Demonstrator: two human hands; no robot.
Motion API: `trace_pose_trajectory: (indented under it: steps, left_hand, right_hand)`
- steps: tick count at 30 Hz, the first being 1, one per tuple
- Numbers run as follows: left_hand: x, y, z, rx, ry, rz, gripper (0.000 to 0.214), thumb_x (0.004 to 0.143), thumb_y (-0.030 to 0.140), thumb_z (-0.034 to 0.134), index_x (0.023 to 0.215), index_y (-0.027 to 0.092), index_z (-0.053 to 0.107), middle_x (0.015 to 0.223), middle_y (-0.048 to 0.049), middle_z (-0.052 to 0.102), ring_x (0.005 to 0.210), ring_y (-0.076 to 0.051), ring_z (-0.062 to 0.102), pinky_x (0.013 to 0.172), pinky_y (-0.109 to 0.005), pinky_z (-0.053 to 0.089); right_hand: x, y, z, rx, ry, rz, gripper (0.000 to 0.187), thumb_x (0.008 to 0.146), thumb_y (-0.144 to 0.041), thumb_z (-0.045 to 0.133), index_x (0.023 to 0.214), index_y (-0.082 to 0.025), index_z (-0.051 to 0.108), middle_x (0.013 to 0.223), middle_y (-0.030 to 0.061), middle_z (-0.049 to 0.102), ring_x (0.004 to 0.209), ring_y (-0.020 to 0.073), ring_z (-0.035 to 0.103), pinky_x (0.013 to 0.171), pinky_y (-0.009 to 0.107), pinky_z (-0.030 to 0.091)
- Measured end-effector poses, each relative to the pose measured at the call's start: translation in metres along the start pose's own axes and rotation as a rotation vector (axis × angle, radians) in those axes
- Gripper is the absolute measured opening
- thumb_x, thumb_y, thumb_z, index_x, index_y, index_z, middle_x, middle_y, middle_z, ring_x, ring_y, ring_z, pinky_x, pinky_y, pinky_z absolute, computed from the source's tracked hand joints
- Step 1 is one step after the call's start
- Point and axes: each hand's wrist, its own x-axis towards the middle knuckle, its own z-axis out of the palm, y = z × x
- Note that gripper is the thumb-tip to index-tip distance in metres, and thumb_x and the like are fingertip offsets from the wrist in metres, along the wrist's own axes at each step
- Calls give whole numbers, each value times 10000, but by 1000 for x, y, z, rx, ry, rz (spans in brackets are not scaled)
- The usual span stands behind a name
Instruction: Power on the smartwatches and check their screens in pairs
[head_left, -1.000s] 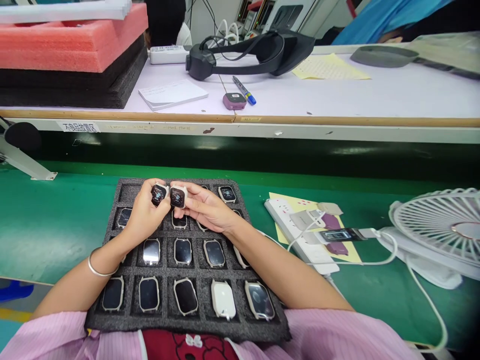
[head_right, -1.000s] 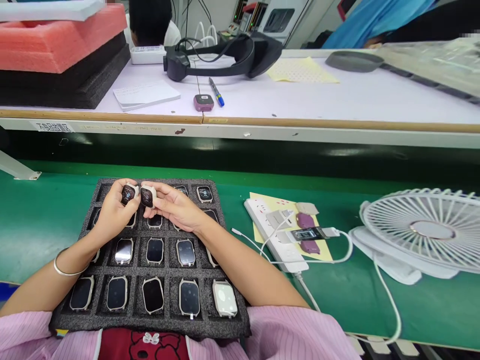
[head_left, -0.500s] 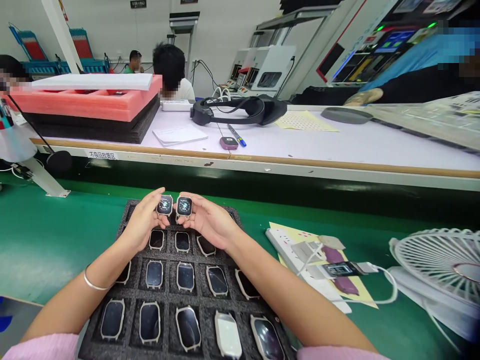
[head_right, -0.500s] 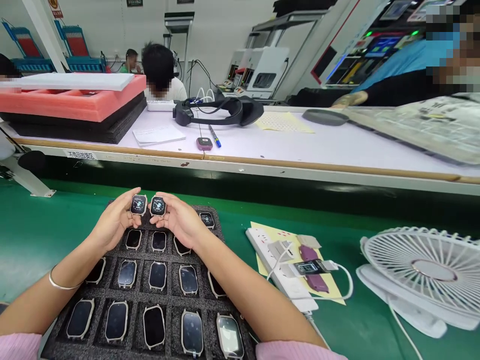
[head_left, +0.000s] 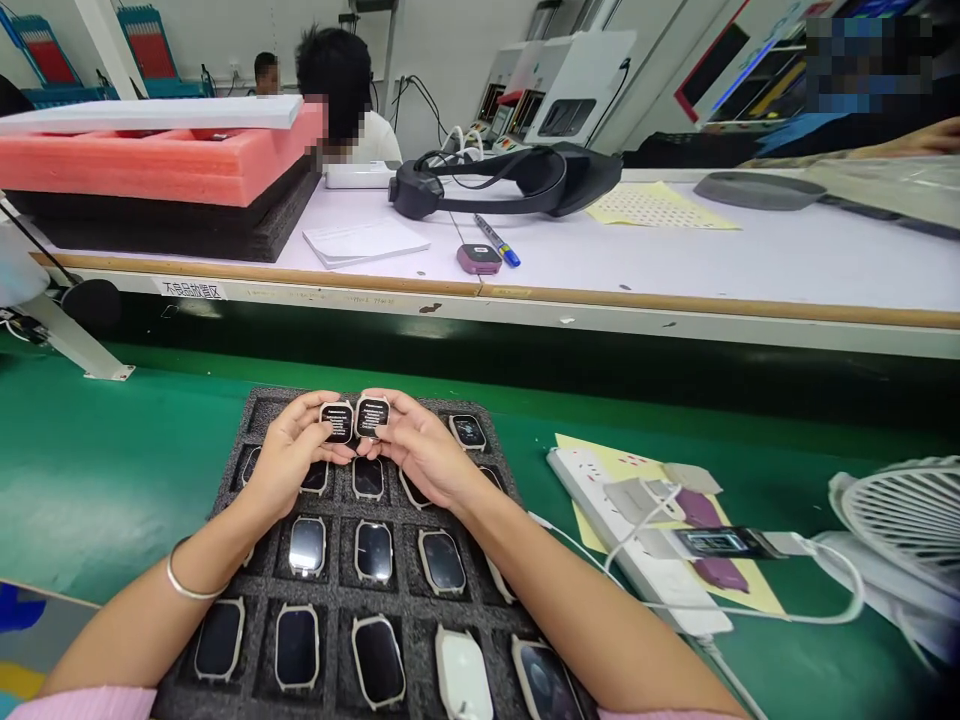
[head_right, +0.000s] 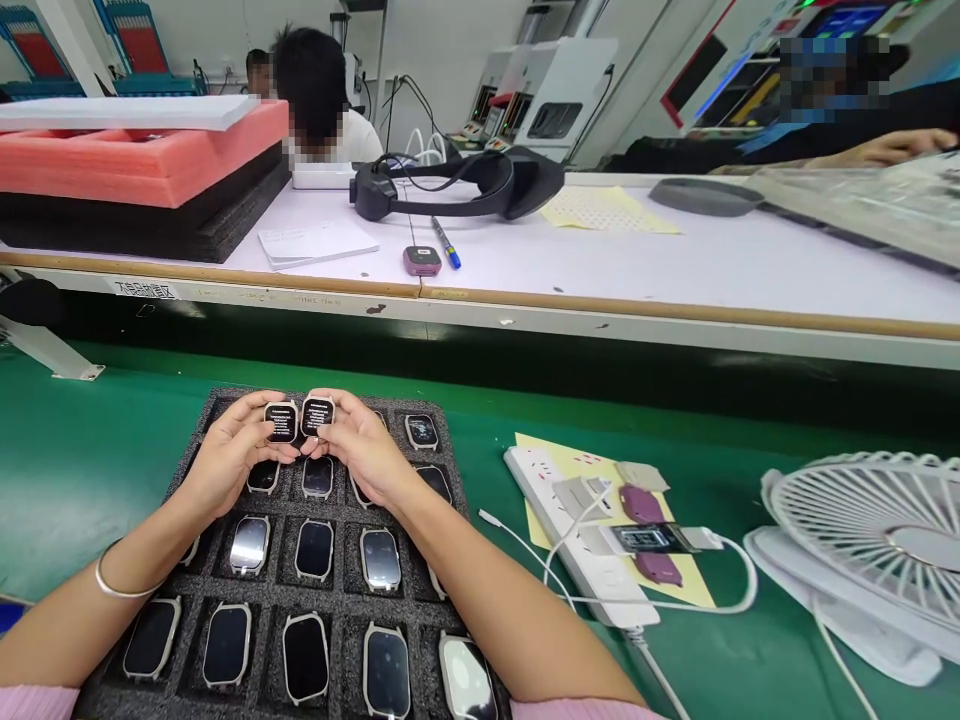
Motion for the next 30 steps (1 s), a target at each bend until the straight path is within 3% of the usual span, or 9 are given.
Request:
trace_pose_trajectory:
  steps: [16,30]
  left_hand:
    - [0,-3,-1,-2,-33,-5,410,687,212,704,1085,179,613,972,1,720,605,-140,737,630,-268,629]
    - [1,-5,0,9,-35,8,399,703,213,755,1069,181,600,977,-8,712,610,-129,735,633,-264,637]
  right_hand:
    - [1,2,-3,-78,19,-10,355,757,-278,782,1073,-213,633,763,-34,673,600,111,636,630,282,487]
    - [-3,-1,-1,-111,-18,-1,440,676,-118,655,1100,-232,614,815,-33,653,651,121,620,667,302,487]
